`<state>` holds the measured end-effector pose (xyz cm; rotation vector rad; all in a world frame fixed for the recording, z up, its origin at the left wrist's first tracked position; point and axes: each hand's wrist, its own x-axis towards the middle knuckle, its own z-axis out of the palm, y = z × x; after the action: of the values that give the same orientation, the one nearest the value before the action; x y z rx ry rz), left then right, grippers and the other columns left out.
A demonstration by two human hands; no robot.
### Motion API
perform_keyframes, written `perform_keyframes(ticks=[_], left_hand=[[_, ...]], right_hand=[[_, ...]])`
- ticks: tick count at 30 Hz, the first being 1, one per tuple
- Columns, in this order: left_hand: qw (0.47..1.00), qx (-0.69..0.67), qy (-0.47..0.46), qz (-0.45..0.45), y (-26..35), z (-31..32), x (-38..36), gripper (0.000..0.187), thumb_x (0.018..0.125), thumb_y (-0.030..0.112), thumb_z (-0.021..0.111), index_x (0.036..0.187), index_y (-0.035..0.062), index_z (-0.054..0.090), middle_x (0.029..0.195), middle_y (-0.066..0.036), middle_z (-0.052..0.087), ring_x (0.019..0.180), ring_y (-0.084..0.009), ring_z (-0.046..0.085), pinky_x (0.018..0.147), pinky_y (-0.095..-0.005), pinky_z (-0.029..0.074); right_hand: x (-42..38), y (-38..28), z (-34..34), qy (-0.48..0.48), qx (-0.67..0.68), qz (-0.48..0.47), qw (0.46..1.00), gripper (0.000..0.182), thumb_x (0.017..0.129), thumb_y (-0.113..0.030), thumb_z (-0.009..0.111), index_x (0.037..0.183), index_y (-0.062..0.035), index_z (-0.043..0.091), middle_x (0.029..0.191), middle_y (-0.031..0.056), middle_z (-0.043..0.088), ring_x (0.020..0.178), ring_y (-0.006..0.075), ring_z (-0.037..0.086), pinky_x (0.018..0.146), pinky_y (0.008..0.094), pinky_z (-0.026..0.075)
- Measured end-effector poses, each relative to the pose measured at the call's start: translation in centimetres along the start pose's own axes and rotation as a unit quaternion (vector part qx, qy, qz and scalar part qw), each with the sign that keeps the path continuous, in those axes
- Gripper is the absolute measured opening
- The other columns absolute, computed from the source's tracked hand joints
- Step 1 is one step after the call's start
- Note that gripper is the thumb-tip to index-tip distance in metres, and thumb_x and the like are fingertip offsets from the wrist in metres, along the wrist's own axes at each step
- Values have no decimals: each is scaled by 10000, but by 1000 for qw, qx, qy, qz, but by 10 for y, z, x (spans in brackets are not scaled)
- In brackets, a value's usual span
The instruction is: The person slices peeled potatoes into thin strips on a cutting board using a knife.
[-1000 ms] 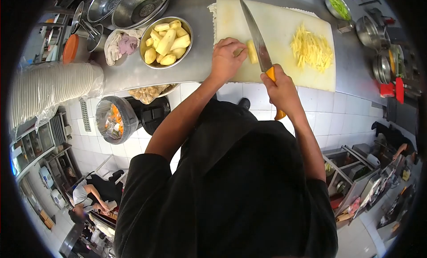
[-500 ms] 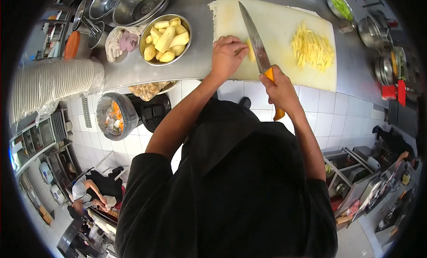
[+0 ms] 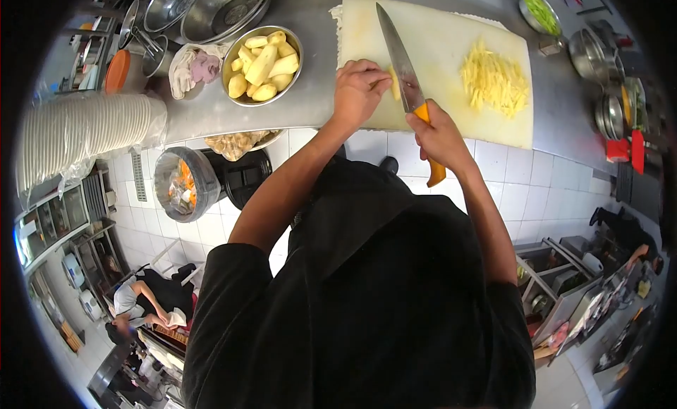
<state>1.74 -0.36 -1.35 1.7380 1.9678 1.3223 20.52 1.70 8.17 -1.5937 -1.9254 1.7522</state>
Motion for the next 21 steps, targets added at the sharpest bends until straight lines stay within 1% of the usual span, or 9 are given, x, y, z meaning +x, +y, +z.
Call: perform_keyframes(ticks=[3,6,9,11,14,15,17,20,21], left_hand=[[1000,-18,-8,-12,-1,-1,1,75,777,180,769,838,140,788,894,10,692,901,-223,603,868,-376,425],[1000,20,0,14,2,-3,1,95,770,162,790,853,115,783,886,-22,702,868,-240,619,808,-372,479],[1000,5,2,16,2,-4,1,97,767,157,789,852,109,782,884,-31,707,859,-246,621,792,-373,490],[1000,1,-3,12,1,-3,1,99,768,155,787,855,106,782,891,-34,709,863,-247,621,794,-373,490],[1000,0,-4,14,1,-5,1,99,771,155,784,857,106,783,897,-36,712,868,-250,621,798,-374,490],[1000,-2,-4,16,1,-4,1,99,772,156,783,858,106,783,898,-37,713,870,-251,621,799,-374,490],[1000,-17,-10,-1,0,-2,1,81,780,166,769,842,115,784,904,-11,703,891,-235,604,847,-374,444],[1000,-24,-12,-13,-2,-2,-1,75,784,170,762,835,121,785,909,-2,699,906,-229,594,872,-375,420],[1000,-25,-12,-14,-2,-1,-1,76,784,170,762,836,121,785,910,-4,699,908,-230,594,872,-376,420]], right_hand=[[5,0,2,0,2,-5,1000,297,968,-253,564,929,24,466,688,115,543,455,206,574,448,348,469],[1,-5,2,3,-2,7,1000,294,971,-248,560,930,28,467,690,119,547,455,210,575,451,352,471],[1,-9,5,2,-6,9,1000,296,974,-244,555,934,34,464,685,126,554,457,214,578,457,356,475],[4,-9,6,5,-10,8,1000,295,976,-241,553,936,36,460,683,134,561,462,216,585,461,359,478],[6,-7,11,14,3,10,1000,268,984,-258,559,946,-16,452,656,74,519,439,171,531,428,322,445],[6,-7,11,18,-6,8,1000,270,986,-257,555,948,-11,449,658,83,523,440,177,537,429,328,450],[6,-7,13,25,-25,3,999,276,989,-254,546,953,-1,442,664,100,532,442,191,548,432,342,459],[18,13,21,63,-106,-52,991,312,967,-242,560,974,56,464,836,318,636,778,473,649,721,506,503],[17,12,21,63,-102,-43,992,311,965,-240,559,981,56,466,857,332,633,831,494,631,756,517,489]])
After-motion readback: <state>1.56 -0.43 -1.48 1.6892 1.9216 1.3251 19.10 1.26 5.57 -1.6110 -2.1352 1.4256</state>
